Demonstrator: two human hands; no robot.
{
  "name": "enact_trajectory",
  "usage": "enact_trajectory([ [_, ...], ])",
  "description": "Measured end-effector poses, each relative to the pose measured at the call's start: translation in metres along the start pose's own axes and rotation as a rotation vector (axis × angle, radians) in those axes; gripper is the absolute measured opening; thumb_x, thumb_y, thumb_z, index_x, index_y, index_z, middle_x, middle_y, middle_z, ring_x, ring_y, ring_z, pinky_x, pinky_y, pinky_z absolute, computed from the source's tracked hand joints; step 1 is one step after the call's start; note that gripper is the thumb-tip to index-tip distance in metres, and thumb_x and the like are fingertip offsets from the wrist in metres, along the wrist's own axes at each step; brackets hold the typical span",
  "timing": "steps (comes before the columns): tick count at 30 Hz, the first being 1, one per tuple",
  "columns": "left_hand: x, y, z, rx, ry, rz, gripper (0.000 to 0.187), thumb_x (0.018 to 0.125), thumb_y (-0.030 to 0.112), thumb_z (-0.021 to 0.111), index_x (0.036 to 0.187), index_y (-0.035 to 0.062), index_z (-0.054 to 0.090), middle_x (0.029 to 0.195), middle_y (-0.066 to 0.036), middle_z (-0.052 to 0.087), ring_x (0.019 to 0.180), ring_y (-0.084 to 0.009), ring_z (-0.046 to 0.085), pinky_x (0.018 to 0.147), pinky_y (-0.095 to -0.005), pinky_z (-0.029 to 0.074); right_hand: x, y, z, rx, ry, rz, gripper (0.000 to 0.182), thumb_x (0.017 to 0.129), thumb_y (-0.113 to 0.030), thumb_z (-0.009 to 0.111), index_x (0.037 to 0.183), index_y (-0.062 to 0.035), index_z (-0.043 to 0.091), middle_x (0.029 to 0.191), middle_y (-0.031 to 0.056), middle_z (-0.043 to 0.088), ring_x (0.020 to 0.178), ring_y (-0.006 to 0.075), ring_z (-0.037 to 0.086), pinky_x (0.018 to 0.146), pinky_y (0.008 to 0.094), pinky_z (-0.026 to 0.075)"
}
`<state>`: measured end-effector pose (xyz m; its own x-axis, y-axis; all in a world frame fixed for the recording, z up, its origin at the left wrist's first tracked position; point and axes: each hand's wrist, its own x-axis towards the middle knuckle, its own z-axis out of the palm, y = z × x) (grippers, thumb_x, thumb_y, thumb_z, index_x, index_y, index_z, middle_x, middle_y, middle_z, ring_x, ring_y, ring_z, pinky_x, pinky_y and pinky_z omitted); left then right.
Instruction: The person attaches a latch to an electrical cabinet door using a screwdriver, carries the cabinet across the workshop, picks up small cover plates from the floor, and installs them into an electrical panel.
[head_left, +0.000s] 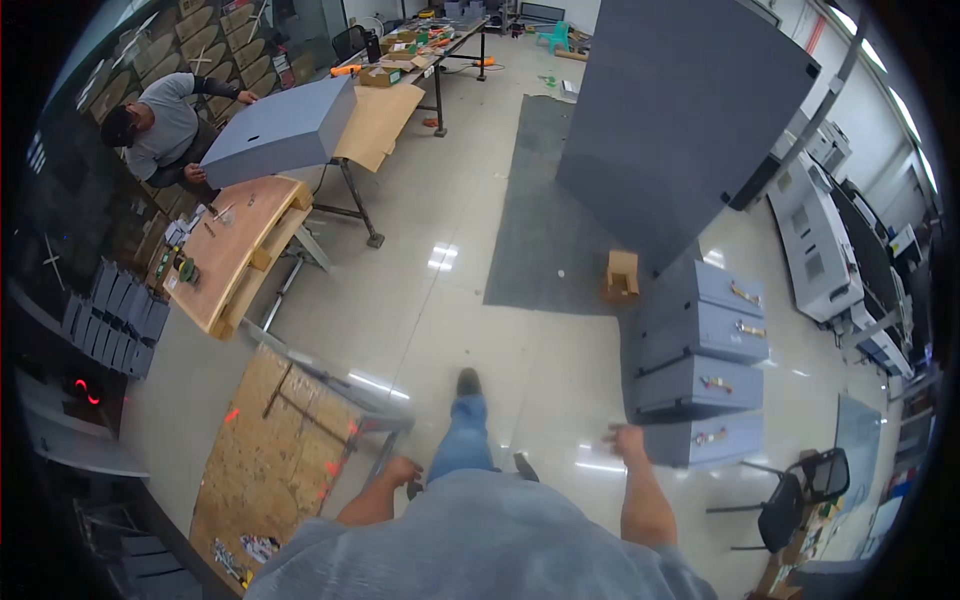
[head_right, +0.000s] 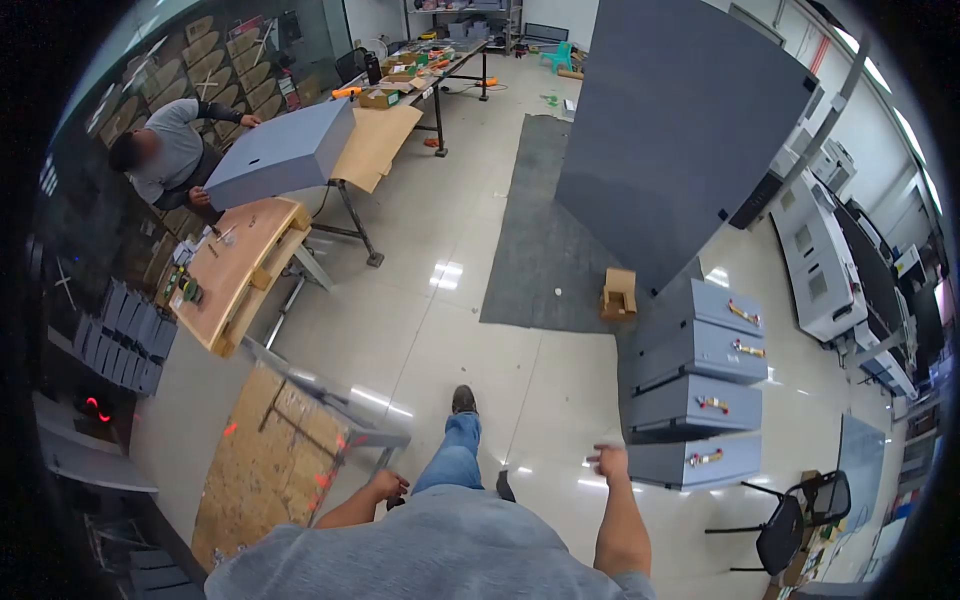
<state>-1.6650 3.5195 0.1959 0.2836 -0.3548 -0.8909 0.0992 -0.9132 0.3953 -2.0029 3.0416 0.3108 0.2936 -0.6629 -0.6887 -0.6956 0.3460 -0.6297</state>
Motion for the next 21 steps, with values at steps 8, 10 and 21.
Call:
enact_trajectory([
  [8, 0.11, 0.118, -0.159, 0.639, -0.122, 0.181, 0.027, 0.083, 0.033, 0.067, 0.105, 0.0176, 0.072, 0.098, -0.005, 0.07, 0.075, -0.0204, 0.068, 0.061, -0.0346, 0.058, 0.1, -0.172, 0.064, 0.181, -0.054, -0.022, 0.035, 0.094, -0.014, 0.04, 0.115, 0.0029, 0.062, 0.088, 0.0209, 0.07, 0.058, 0.0198, 0.062, 0.046, 0.0286, 0.047],
  [10, 0.14, 0.167, -0.209, 0.325, -0.048, 0.005, 0.025, 0.083, 0.028, 0.066, 0.106, 0.02, 0.072, 0.103, -0.003, 0.07, 0.077, -0.0198, 0.069, 0.065, -0.0317, 0.057, 0.118, -0.169, 0.076, 0.155, -0.113, -0.029, 0.039, 0.093, -0.008, 0.034, 0.12, 0.0054, 0.058, 0.089, 0.0246, 0.069, 0.053, 0.0194, 0.061, 0.039, 0.0288, 0.042],
  [21, 0.285, 0.442, -0.372, 0.008, 0.267, 0.25, 0.027, 0.068, 0.016, 0.073, 0.095, 0.0126, 0.076, 0.089, -0.011, 0.072, 0.076, -0.0212, 0.069, 0.076, -0.0318, 0.055, 0.298, -0.133, 0.079, -0.925, -0.47, -0.079, 0.033, 0.087, -0.019, 0.052, 0.114, -0.0084, 0.067, 0.085, 0.0156, 0.07, 0.065, 0.0216, 0.065, 0.057, 0.0374, 0.054],
])
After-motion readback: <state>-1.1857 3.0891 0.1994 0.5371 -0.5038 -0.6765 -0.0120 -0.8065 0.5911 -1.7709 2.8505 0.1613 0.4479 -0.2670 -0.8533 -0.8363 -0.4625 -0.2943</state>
